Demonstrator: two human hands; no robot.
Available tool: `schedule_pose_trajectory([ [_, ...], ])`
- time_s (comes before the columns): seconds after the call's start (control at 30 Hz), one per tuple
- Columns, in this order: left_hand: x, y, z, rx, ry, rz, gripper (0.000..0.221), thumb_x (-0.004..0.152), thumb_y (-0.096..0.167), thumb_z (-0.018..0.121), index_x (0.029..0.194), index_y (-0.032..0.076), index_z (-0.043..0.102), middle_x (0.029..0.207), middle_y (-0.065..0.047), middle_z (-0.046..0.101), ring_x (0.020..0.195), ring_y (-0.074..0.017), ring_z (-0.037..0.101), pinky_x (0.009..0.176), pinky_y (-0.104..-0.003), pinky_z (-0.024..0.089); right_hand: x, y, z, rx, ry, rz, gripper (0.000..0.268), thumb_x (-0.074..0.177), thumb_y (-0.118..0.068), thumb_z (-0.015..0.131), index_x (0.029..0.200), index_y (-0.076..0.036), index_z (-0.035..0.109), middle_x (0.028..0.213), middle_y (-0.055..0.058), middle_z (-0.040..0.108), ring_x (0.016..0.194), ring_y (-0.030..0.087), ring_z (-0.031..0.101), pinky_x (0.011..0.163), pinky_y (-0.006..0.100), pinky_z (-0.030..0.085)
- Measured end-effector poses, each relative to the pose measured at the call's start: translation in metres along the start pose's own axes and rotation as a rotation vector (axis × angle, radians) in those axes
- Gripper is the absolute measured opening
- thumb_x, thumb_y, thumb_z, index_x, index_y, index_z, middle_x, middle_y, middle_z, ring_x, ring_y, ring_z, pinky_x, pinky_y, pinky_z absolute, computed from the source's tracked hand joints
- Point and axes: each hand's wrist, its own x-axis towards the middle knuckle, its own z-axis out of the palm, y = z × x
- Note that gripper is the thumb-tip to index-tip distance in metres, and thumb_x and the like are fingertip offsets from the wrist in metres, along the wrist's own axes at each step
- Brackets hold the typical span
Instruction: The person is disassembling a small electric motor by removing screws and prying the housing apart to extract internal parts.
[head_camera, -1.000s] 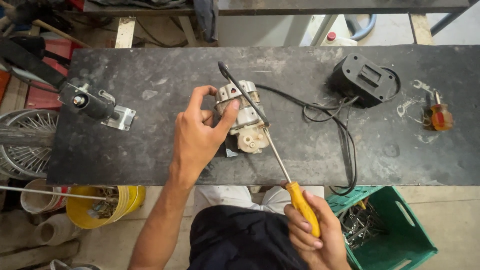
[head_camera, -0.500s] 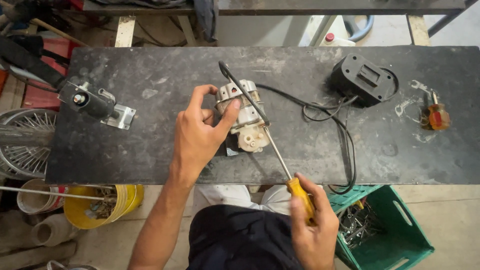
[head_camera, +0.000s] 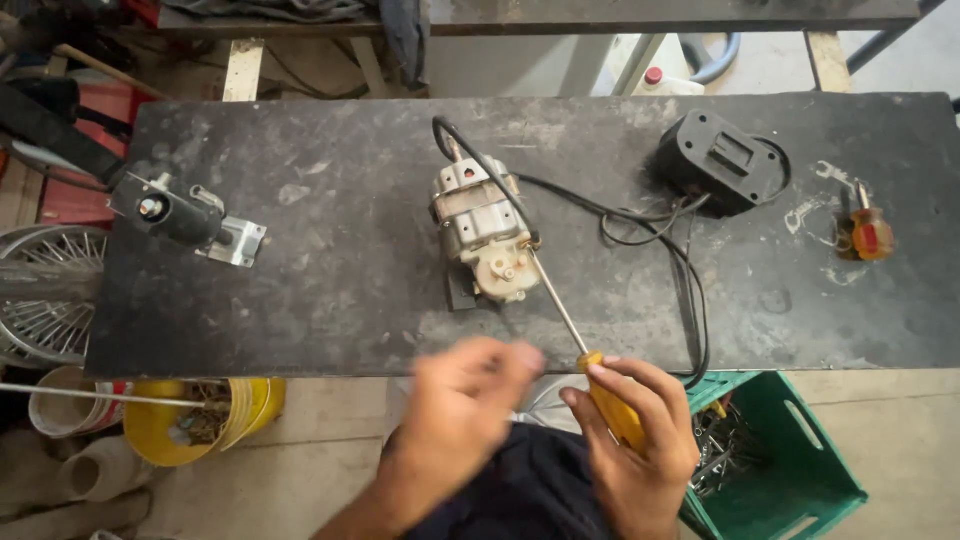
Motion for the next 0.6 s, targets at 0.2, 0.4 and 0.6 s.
schedule_pose_trajectory([
  [0.2,0.017,-0.006,0.040,-0.178,-0.099,-0.046,0.035,0.089,0.042,0.072,0.096,0.009,0.073,0.053,0.001,0.061,0.052,-0.0030,0.041,0.050,-0.024,0.036,0.005,-0.007,-0.009,-0.027,-0.047,-0.118,0.025,0.089,0.003,0.075,0.112,-0.002,0.066,0.111,0.014,0.070,0.103,0.025,0.070,0.099,0.034,0.058],
  [0.4,0.021,-0.008,0.048,-0.325,-0.027,0.034,0.029,0.092,0.031,0.075,0.080,0.005,0.071,0.052,0.007,0.050,0.055,-0.0017,0.034,0.047,-0.024,0.027,-0.008,0.000,-0.013,0.051,-0.001,-0.068,0.046,0.084,-0.008,0.083,0.122,-0.004,0.058,0.130,0.024,0.059,0.124,0.031,0.067,0.109,0.038,0.060],
  [0.6,0.019,-0.004,0.054,-0.547,-0.106,0.032,0.039,0.099,0.032,0.059,0.097,-0.001,0.079,0.043,0.005,0.027,0.037,-0.0031,0.023,0.036,-0.023,0.016,-0.009,-0.005,-0.021,0.473,-0.198,0.613,0.057,0.093,-0.042,0.058,0.134,-0.004,0.050,0.053,0.011,0.062,0.040,0.018,0.059,0.042,0.027,0.049],
])
